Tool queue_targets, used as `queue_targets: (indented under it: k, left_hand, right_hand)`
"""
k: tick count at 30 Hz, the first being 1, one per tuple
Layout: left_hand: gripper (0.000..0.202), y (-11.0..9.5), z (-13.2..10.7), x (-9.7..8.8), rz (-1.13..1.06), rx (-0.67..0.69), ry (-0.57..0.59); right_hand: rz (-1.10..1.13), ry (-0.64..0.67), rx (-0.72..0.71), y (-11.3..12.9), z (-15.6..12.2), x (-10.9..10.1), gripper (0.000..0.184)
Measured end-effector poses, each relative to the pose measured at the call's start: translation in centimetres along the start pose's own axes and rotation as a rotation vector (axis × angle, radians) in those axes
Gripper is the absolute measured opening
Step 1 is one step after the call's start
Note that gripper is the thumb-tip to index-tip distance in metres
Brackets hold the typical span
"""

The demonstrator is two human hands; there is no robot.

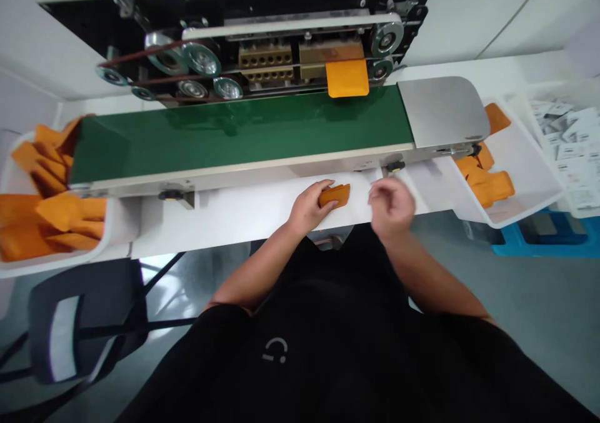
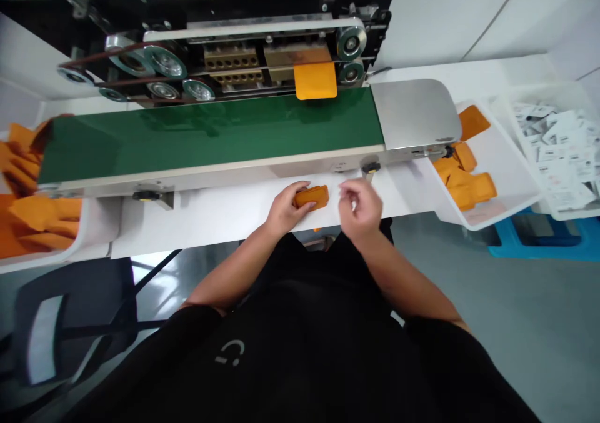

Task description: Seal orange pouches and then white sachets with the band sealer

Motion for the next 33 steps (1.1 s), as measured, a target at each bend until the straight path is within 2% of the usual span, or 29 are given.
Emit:
queue_targets:
  k: [2,5,11,14,18,22,28,31,33]
  left_hand:
    - [0.055,0.0,0.0,-0.1,-0.002,-0.009,-0.007]
    - [0.057,0.1,0.0,-0.3,-0.016,-0.013,-0.026]
    - [0.066,0.3,0.2,-0.8,-0.066,-0.003,-0.095]
    - [0.071,0.1,0.2,-0.8,-0.085,0.011,-0.097]
    - [0.074,-0.2,0.2,-0.8,-0.098,0.019,-0.086]
    - [0.073,-0.1,0.3,-0.7,-0.072,0.037,-0.089]
    - [0.065,-0.2,0.2,-0.4,-0.024,0.068,-0.062]
    - [0.06,-0.1,0.2,-0.3,-0.02,0.061,-0.052]
    - [0.057,0.0,0.1,-0.3,-0.025,0.054,-0.048]
  right_hand:
    - [-0.108,0.102,0.088,-2.4,-4.4,0.7,0.029]
    - [-0.255,0.198,0.15,-4.9,-7.2,2.0,0.046]
    - [-0.308,0.179,0.145,-6.2,-5.3,3.2,0.049]
    - [-0.317,0.181,0.201,-6.7,-4.7,3.3,0.042]
    - [-0.247,0.252,0.292,-7.3,-4.9,3.3,0.028]
    - [-0.082,0.268,0.444,-8.2,-5.4,3.1,0.028]
    - [0.194,0.168,0.59,-8.9,-5.5,3.0,0.03]
    - [0.222,0.032,0.569,-8.4,-4.8,1.6,0.028]
    - [0.229,-0.032,0.53,-7.1,-3.9,0.4,0.027]
Point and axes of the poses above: each hand's wrist, its own z-axis towards the middle knuckle, its own x-axis out of the palm, y = z × x, the point moved 7 cm from there along z, towards the middle knuckle, and after that the axes turned 15 degrees about -y, right-handed, at the moved point
